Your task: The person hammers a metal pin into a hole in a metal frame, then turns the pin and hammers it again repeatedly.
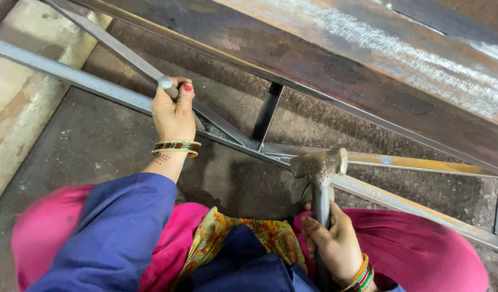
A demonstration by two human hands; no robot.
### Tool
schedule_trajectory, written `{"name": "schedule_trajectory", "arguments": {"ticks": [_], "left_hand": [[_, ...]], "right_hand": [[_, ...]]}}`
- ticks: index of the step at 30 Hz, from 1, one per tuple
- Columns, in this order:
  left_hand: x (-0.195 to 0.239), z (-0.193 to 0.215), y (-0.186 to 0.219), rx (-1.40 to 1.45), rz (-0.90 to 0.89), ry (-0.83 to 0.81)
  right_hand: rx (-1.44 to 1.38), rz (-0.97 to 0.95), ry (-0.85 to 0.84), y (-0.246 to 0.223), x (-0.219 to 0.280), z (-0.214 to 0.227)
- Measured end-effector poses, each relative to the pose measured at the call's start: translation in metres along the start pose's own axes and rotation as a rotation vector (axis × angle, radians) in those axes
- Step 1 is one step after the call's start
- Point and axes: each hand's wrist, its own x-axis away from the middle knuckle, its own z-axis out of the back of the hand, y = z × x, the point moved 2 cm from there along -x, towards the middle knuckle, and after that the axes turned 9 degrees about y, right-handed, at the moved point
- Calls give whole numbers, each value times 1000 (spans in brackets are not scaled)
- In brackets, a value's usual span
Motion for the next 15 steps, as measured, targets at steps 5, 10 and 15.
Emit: {"name": "schedule_trajectory", "arguments": {"ticks": [5, 10, 15], "left_hand": [[1, -7, 2, -91, -57, -22], [7, -17, -3, 74, 85, -30], [19, -22, 10, -102, 30, -207]], "right_hand": [[-25, -23, -50, -3, 3, -3], [4, -21, -44, -7, 0, -4], [22, -13, -58, -7, -3, -6]]}}
